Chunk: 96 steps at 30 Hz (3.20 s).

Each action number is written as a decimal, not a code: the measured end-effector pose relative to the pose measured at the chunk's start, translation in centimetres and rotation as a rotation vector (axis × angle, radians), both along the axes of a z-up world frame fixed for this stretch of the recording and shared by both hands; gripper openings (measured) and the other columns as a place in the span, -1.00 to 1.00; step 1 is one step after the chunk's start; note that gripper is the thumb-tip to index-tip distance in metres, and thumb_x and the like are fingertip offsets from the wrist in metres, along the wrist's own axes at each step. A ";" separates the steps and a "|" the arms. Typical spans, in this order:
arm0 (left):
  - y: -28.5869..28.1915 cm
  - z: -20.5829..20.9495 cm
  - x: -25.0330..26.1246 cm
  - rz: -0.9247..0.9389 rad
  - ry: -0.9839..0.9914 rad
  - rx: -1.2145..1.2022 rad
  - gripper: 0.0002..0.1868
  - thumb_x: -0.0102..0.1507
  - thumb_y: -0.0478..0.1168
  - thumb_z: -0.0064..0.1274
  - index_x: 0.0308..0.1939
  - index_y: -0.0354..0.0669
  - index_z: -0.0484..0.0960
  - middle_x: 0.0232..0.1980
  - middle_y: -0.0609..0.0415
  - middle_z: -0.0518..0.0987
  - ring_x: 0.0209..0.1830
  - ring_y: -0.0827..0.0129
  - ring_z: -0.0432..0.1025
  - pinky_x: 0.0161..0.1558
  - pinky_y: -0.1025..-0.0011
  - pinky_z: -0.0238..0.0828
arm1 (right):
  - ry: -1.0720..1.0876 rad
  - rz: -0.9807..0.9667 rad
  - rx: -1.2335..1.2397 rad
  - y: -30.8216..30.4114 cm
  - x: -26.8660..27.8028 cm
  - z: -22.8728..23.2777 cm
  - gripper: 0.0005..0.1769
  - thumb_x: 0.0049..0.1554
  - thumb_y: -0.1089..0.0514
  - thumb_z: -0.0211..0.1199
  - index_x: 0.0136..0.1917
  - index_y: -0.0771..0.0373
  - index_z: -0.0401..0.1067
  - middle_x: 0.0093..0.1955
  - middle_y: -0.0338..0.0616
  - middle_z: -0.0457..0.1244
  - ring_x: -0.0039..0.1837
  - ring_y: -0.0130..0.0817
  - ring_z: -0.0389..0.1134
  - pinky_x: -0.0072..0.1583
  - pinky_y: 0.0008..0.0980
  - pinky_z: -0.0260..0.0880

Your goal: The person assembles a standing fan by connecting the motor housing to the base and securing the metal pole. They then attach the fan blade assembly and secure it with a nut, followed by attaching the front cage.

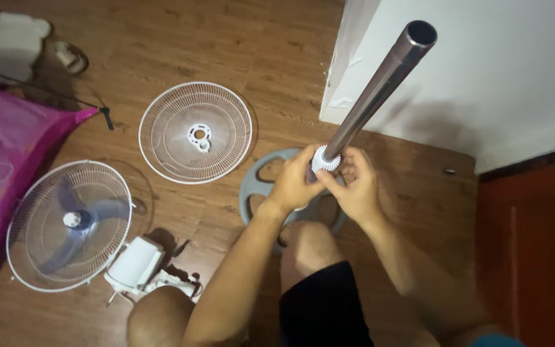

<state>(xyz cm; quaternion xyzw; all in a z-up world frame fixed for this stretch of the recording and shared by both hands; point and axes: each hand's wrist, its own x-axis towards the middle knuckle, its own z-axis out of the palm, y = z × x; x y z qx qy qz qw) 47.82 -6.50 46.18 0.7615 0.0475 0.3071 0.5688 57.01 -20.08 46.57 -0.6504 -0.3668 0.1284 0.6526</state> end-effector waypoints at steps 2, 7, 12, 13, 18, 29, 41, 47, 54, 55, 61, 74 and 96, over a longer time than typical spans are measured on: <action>0.0 -0.6 0.1 -0.035 0.117 -0.100 -0.44 0.16 -0.27 0.24 0.26 -0.20 0.51 0.03 -0.07 0.69 0.01 0.28 0.63 0.00 0.35 0.56 | -0.032 -0.023 -0.009 0.5 -0.3 -0.2 -0.48 0.09 0.36 0.44 0.27 0.39 0.32 0.15 -0.17 0.32 0.14 -0.43 0.42 0.12 -0.47 0.47; 2.1 0.1 -0.8 -0.203 -0.014 0.043 -0.25 0.08 -0.41 0.21 0.38 -0.33 0.38 0.23 -0.17 0.57 0.26 0.10 0.49 0.24 0.26 0.41 | -0.072 -0.069 -0.008 0.9 -0.8 -1.1 -0.52 0.12 0.39 0.45 0.27 0.43 0.37 0.18 -0.10 0.30 0.20 -0.34 0.45 0.21 -0.40 0.50; 2.7 4.3 -0.3 -0.208 -0.206 0.021 -0.31 0.18 -0.30 0.27 0.38 -0.30 0.38 0.28 -0.08 0.51 0.22 0.25 0.42 0.24 0.34 0.37 | -0.124 -0.138 0.028 1.3 -1.1 -2.1 -0.54 0.11 0.36 0.41 0.26 0.40 0.37 0.18 -0.05 0.31 0.21 -0.29 0.44 0.21 -0.33 0.50; 1.9 5.0 0.5 -0.264 -0.197 -0.080 -0.38 0.21 -0.23 0.29 0.30 -0.29 0.41 0.16 0.02 0.55 0.05 0.40 0.42 0.08 0.42 0.41 | -0.127 -0.190 0.025 1.8 -1.4 -2.6 -0.56 0.11 0.33 0.40 0.24 0.39 0.39 0.15 -0.04 0.32 0.20 -0.28 0.45 0.20 -0.32 0.50; -0.2 7.9 4.7 -0.118 -0.042 -0.170 -0.59 0.35 -0.11 0.26 -0.44 -0.29 0.47 -0.49 0.26 0.30 -0.47 0.61 0.14 -0.44 0.47 0.09 | -0.155 -0.512 -0.061 5.4 -2.2 -3.6 -0.65 0.11 0.21 0.38 0.15 0.32 0.45 0.04 0.00 0.38 0.12 -0.22 0.49 0.11 -0.26 0.49; -0.4 6.8 6.4 -0.126 -0.106 -0.276 -0.63 0.31 -0.22 0.14 -0.57 -0.22 0.44 -0.64 0.33 0.38 -0.63 0.66 0.24 -0.58 0.46 0.16 | -0.133 -0.523 -0.143 6.2 0.3 -5.4 -0.79 0.09 0.12 0.37 -0.07 0.29 0.53 -0.19 -0.07 0.45 -0.06 -0.32 0.50 -0.08 -0.27 0.48; -0.6 5.3 8.0 -0.130 -0.204 -0.212 -0.59 0.31 -0.27 0.15 -0.59 -0.23 0.35 -0.59 0.33 0.25 -0.54 0.65 0.10 -0.53 0.45 0.05 | -0.076 -0.148 0.062 4.5 3.1 -5.5 -0.53 0.07 0.25 0.44 0.22 0.32 0.38 0.12 -0.13 0.32 0.16 -0.40 0.35 0.11 -0.33 0.47; -0.3 5.7 7.7 -0.154 -0.120 -0.270 -0.59 0.29 -0.25 0.17 -0.62 -0.23 0.40 -0.62 0.33 0.34 -0.60 0.65 0.18 -0.56 0.46 0.13 | -0.039 0.177 -0.240 2.7 5.8 -3.5 -0.14 -0.11 0.26 0.53 0.40 0.28 0.22 0.24 -0.11 0.25 0.24 -0.34 0.31 0.17 -0.31 0.45; -0.8 5.7 7.7 -0.075 -0.174 -0.190 -0.65 0.29 -0.25 0.19 -0.56 -0.25 0.48 -0.60 0.32 0.33 -0.56 0.65 0.18 -0.52 0.46 0.15 | 0.566 -0.385 0.670 7.1 -2.2 -7.3 -0.44 0.23 0.03 0.24 0.42 0.32 0.31 0.25 -0.12 0.32 0.25 -0.40 0.38 0.22 -0.40 0.48; -0.6 5.7 7.7 -0.074 -0.181 -0.185 -0.66 0.29 -0.25 0.19 -0.56 -0.24 0.49 -0.60 0.32 0.34 -0.55 0.65 0.19 -0.52 0.46 0.16 | 0.497 -0.404 0.541 7.1 -1.9 -7.5 -0.51 0.22 0.06 0.26 0.34 0.34 0.34 0.17 -0.12 0.33 0.18 -0.39 0.39 0.15 -0.39 0.47; 0.1 5.9 7.9 -0.141 -0.131 -0.241 -0.64 0.28 -0.26 0.18 -0.58 -0.23 0.46 -0.60 0.32 0.35 -0.57 0.65 0.21 -0.53 0.47 0.16 | 0.085 -0.372 -0.008 6.4 0.3 -6.2 -0.80 0.15 0.24 0.42 0.00 0.39 0.49 -0.14 -0.11 0.39 -0.09 -0.37 0.44 -0.11 -0.31 0.45; -0.1 5.6 7.9 -0.109 -0.156 -0.212 -0.65 0.28 -0.28 0.19 -0.58 -0.24 0.48 -0.60 0.31 0.35 -0.57 0.65 0.18 -0.53 0.47 0.13 | 0.141 -0.490 0.208 7.0 -3.8 -5.8 -0.39 -0.08 0.28 0.47 0.22 0.34 0.34 0.09 -0.08 0.35 0.12 -0.32 0.41 0.10 -0.27 0.49; 0.6 4.9 8.1 -0.102 -0.155 -0.182 -0.57 0.25 -0.24 0.21 -0.64 -0.20 0.36 -0.62 0.31 0.26 -0.58 0.64 0.13 -0.55 0.44 0.07 | 0.065 -0.374 0.055 6.4 -1.9 -6.2 -0.42 0.06 0.28 0.37 0.31 0.32 0.25 0.12 -0.07 0.32 0.14 -0.32 0.39 0.12 -0.30 0.44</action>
